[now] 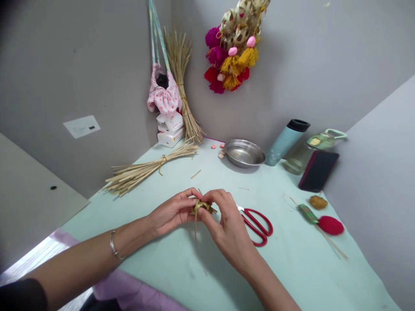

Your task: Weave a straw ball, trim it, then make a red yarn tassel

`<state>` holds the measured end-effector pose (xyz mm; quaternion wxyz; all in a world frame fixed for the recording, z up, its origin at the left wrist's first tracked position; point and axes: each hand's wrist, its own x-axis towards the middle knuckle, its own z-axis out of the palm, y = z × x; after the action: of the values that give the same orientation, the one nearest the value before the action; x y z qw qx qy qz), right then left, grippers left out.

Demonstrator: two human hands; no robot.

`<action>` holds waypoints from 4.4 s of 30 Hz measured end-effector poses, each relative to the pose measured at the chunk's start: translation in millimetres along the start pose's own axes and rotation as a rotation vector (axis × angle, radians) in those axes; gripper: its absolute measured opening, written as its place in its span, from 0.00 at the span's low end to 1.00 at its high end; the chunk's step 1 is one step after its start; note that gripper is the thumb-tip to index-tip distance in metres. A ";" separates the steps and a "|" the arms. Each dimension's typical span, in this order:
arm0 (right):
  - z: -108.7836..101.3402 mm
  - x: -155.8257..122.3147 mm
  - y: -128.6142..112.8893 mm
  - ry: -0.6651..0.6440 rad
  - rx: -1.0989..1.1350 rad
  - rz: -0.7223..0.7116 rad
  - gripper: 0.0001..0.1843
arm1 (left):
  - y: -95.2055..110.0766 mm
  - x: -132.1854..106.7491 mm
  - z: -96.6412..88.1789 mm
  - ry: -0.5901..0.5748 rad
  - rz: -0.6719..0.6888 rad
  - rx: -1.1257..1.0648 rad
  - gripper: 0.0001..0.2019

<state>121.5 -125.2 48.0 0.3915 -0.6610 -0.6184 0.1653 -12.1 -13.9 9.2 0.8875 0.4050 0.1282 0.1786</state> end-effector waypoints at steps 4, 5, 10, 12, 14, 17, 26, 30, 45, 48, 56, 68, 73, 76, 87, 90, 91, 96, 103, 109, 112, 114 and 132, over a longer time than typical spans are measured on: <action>-0.3 0.4 -0.1 -0.046 0.024 0.014 0.06 | -2.8 0.2 -1.1 0.031 0.010 0.007 0.07; 0.5 0.3 -0.7 -0.053 0.023 0.020 0.07 | -3.7 0.3 -1.5 0.039 0.011 0.012 0.07; 6.8 0.4 -2.3 -0.020 0.003 0.060 0.05 | -6.8 0.9 -1.9 0.065 0.011 0.028 0.04; 8.3 1.2 -0.1 0.006 0.013 0.076 0.04 | -6.3 0.8 -1.2 0.064 0.012 0.024 0.04; 7.6 2.3 3.4 0.024 0.021 0.085 0.03 | -4.9 0.6 -0.4 0.034 0.008 -0.007 0.03; 1.9 4.4 8.2 0.029 0.058 0.089 0.05 | -2.1 0.8 -0.2 -0.018 -0.005 -0.063 0.05; -10.8 5.2 8.1 -0.039 0.128 0.005 0.14 | -1.4 3.3 -6.3 -0.011 -0.006 -0.068 0.10; -9.9 6.0 6.7 -0.056 0.114 0.031 0.09 | -2.9 0.9 -4.4 -0.021 -0.037 0.013 0.16; -11.1 0.1 10.5 0.513 0.173 0.227 0.14 | -0.7 7.5 -6.6 0.155 0.117 -0.184 0.12; -4.7 -7.3 3.9 0.584 0.099 0.188 0.12 | -0.2 8.3 -6.0 0.207 0.197 -0.232 0.11; 20.0 -5.1 3.3 0.447 0.121 0.062 0.10 | -3.5 2.5 4.6 0.130 0.258 -0.106 0.10; 7.1 -1.9 7.8 0.392 0.235 0.158 0.11 | -1.4 -3.1 8.4 0.107 0.171 0.127 0.21; 10.5 -3.4 3.4 0.350 0.348 0.236 0.13 | -5.2 -1.0 6.4 0.175 0.189 0.147 0.19; 14.2 -2.3 5.0 0.343 0.464 0.266 0.12 | -8.0 -0.5 5.6 0.194 0.225 0.106 0.18; 16.1 -2.0 17.4 0.349 0.471 0.199 0.10 | -8.8 -3.4 11.2 0.142 0.179 0.105 0.19; 14.6 -1.2 18.2 0.340 0.427 0.164 0.09 | -3.0 -5.5 10.4 0.101 0.126 0.127 0.20; 14.1 -0.9 18.3 0.334 0.413 0.148 0.09 | -1.2 -5.9 10.0 0.086 0.120 0.133 0.19; 11.6 -0.6 15.9 0.275 0.367 0.072 0.08 | 2.5 -5.4 7.6 0.080 0.141 0.159 0.18; 9.1 -0.6 10.5 0.257 0.340 0.031 0.09 | -0.7 -4.3 6.4 0.090 0.153 0.131 0.21; 11.7 0.2 12.1 0.281 0.355 0.068 0.09 | -2.1 -3.6 7.4 0.056 0.137 0.175 0.24; 14.3 -0.7 12.1 0.295 0.350 0.073 0.08 | -4.1 -0.3 4.6 0.055 0.163 0.206 0.25; 15.0 -1.7 11.9 0.313 0.346 0.072 0.07 | -4.7 2.2 2.6 0.074 0.192 0.220 0.24; 11.1 -5.9 1.3 0.142 0.587 0.202 0.19 | 1.2 -5.5 9.9 0.063 0.309 0.059 0.19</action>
<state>113.5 -127.3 38.5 0.5894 -0.5878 -0.4465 0.3282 -13.6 -22.1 16.9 0.8326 0.4401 0.0972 0.3219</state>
